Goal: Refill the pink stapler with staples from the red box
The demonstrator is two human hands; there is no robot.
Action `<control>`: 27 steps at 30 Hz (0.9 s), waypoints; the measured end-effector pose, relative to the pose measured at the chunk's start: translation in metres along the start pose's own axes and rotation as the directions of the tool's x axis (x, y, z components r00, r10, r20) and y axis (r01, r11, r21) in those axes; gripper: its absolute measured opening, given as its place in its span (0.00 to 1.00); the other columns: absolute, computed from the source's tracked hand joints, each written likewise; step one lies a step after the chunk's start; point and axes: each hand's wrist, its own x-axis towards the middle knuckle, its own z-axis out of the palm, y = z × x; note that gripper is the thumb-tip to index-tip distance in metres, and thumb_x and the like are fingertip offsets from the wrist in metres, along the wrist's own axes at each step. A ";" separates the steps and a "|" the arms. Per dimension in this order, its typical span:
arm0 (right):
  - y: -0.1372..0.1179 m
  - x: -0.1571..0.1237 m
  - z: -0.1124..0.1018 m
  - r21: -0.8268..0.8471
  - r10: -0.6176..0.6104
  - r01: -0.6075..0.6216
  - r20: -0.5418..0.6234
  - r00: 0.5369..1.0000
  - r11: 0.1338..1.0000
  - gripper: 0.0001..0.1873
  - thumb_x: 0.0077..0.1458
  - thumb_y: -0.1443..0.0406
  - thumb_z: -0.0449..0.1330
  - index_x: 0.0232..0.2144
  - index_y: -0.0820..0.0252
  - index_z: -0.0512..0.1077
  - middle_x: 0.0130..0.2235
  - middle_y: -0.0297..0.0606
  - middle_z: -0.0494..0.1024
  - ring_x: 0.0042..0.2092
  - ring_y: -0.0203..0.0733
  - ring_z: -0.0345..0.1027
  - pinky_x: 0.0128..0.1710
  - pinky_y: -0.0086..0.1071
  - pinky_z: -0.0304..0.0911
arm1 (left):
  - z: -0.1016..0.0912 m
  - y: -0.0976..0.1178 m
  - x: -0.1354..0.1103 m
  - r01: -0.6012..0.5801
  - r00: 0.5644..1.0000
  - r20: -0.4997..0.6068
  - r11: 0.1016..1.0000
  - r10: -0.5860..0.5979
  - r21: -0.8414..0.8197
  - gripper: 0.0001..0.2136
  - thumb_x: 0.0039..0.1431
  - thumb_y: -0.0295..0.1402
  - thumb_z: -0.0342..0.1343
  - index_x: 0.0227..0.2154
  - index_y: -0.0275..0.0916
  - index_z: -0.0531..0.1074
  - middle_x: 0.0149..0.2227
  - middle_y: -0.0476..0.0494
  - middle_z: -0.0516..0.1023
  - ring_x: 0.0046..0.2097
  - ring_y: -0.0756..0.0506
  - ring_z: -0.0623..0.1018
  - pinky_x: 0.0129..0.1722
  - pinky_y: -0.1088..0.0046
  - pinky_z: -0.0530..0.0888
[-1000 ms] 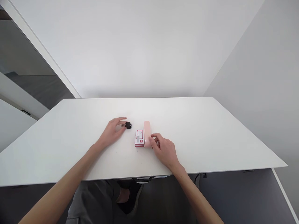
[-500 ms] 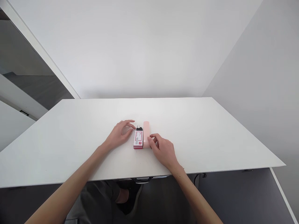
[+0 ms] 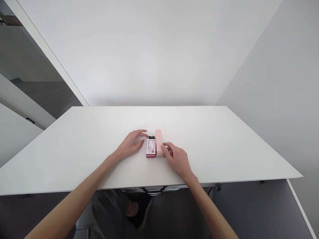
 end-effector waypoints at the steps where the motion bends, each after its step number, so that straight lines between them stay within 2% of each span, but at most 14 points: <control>1: 0.000 0.000 0.000 0.014 0.001 -0.001 0.002 1.000 1.000 0.23 0.70 0.47 0.49 0.48 0.52 0.76 0.32 0.34 0.82 0.33 0.45 0.74 0.38 0.37 0.65 | -0.001 -0.002 -0.002 0.016 1.000 -0.019 1.000 -0.016 0.003 0.20 0.68 0.35 0.48 0.62 0.48 0.64 0.56 0.50 0.82 0.64 0.40 0.73 0.67 0.51 0.66; 3: 0.001 -0.001 -0.001 0.060 0.002 -0.001 -0.010 1.000 0.998 0.23 0.70 0.47 0.49 0.48 0.53 0.76 0.31 0.34 0.81 0.33 0.44 0.72 0.37 0.37 0.65 | -0.006 -0.009 -0.008 0.052 0.997 -0.061 0.998 -0.049 0.033 0.19 0.69 0.37 0.48 0.60 0.46 0.66 0.58 0.47 0.80 0.64 0.39 0.73 0.67 0.52 0.66; 5: 0.001 -0.004 -0.002 0.121 0.014 -0.004 -0.076 0.997 0.993 0.23 0.70 0.46 0.51 0.48 0.54 0.76 0.30 0.35 0.79 0.32 0.44 0.70 0.35 0.35 0.65 | -0.019 -0.022 -0.017 0.087 0.993 -0.093 0.991 -0.077 0.101 0.19 0.70 0.40 0.47 0.60 0.44 0.68 0.62 0.43 0.77 0.66 0.38 0.71 0.68 0.51 0.66; 8: -0.005 -0.016 -0.001 0.186 0.038 0.010 -0.249 0.968 0.983 0.21 0.69 0.48 0.53 0.45 0.56 0.75 0.33 0.37 0.78 0.32 0.42 0.69 0.32 0.34 0.65 | -0.047 -0.048 -0.037 0.166 0.982 -0.128 0.960 -0.140 0.226 0.25 0.70 0.45 0.46 0.64 0.39 0.65 0.66 0.36 0.72 0.69 0.34 0.68 0.69 0.48 0.64; 11: -0.023 -0.035 0.008 0.173 -0.051 0.112 -0.326 0.944 0.979 0.17 0.69 0.51 0.55 0.43 0.56 0.75 0.36 0.39 0.80 0.32 0.41 0.70 0.29 0.33 0.65 | -0.075 -0.074 -0.059 0.265 0.961 -0.161 0.911 -0.223 0.316 0.29 0.72 0.48 0.43 0.68 0.35 0.61 0.70 0.34 0.67 0.71 0.33 0.65 0.70 0.49 0.62; 14: -0.052 -0.049 0.029 0.135 -0.262 0.295 -0.221 0.939 0.946 0.13 0.71 0.58 0.53 0.46 0.56 0.75 0.40 0.41 0.82 0.37 0.43 0.73 0.34 0.35 0.70 | -0.090 -0.089 -0.075 0.345 0.936 -0.206 0.861 -0.286 0.374 0.31 0.72 0.48 0.40 0.70 0.34 0.59 0.71 0.35 0.65 0.71 0.33 0.65 0.71 0.50 0.61; 15: -0.062 -0.050 0.038 0.114 -0.333 0.354 -0.173 0.927 0.928 0.13 0.71 0.59 0.53 0.48 0.56 0.74 0.42 0.42 0.82 0.40 0.44 0.75 0.40 0.38 0.73 | -0.092 -0.092 -0.077 0.354 0.933 -0.207 0.849 -0.294 0.392 0.31 0.72 0.48 0.39 0.70 0.34 0.59 0.72 0.35 0.65 0.72 0.33 0.64 0.71 0.50 0.61; 17: -0.079 -0.047 0.060 0.072 -0.413 0.415 -0.047 0.910 0.907 0.17 0.71 0.60 0.53 0.57 0.58 0.72 0.55 0.48 0.80 0.56 0.49 0.74 0.57 0.45 0.70 | -0.091 -0.094 -0.080 0.348 0.937 -0.190 0.833 -0.293 0.430 0.31 0.73 0.47 0.37 0.71 0.34 0.58 0.72 0.36 0.64 0.74 0.35 0.61 0.72 0.51 0.59; 18: -0.086 -0.043 0.072 0.040 -0.412 0.411 0.029 0.911 0.911 0.22 0.70 0.59 0.53 0.62 0.60 0.68 0.63 0.51 0.74 0.65 0.52 0.67 0.64 0.48 0.65 | -0.090 -0.095 -0.080 0.339 0.940 -0.181 0.828 -0.288 0.447 0.31 0.73 0.46 0.36 0.71 0.34 0.58 0.73 0.36 0.63 0.74 0.36 0.60 0.73 0.51 0.58; 20: -0.095 -0.029 0.095 -0.043 -0.373 0.384 0.160 0.914 0.922 0.31 0.71 0.57 0.53 0.70 0.66 0.61 0.73 0.54 0.61 0.75 0.55 0.49 0.72 0.52 0.53 | -0.087 -0.096 -0.080 0.323 0.946 -0.170 0.820 -0.275 0.472 0.30 0.74 0.45 0.36 0.71 0.35 0.59 0.73 0.39 0.62 0.75 0.38 0.58 0.73 0.52 0.57; 22: -0.098 -0.011 0.114 -0.121 -0.318 0.351 0.226 0.921 0.929 0.36 0.71 0.55 0.52 0.72 0.72 0.56 0.77 0.55 0.48 0.79 0.56 0.34 0.76 0.53 0.42 | -0.085 -0.097 -0.080 0.313 0.950 -0.169 0.814 -0.263 0.489 0.29 0.74 0.45 0.35 0.70 0.38 0.62 0.74 0.42 0.60 0.76 0.38 0.57 0.73 0.52 0.58; 24: -0.099 0.008 0.127 -0.176 -0.260 0.301 0.225 0.939 0.937 0.39 0.73 0.52 0.50 0.74 0.76 0.52 0.78 0.57 0.40 0.79 0.56 0.27 0.76 0.53 0.35 | -0.084 -0.098 -0.080 0.308 0.951 -0.173 0.810 -0.255 0.499 0.28 0.74 0.45 0.36 0.69 0.39 0.63 0.74 0.43 0.60 0.76 0.39 0.57 0.73 0.52 0.58; 27: -0.097 0.033 0.137 -0.246 -0.187 0.228 0.178 0.966 0.942 0.41 0.73 0.52 0.47 0.74 0.80 0.49 0.78 0.60 0.37 0.79 0.58 0.24 0.76 0.52 0.30 | -0.085 -0.099 -0.082 0.313 0.950 -0.177 0.806 -0.258 0.502 0.29 0.74 0.45 0.35 0.69 0.39 0.63 0.74 0.44 0.60 0.76 0.39 0.57 0.73 0.53 0.59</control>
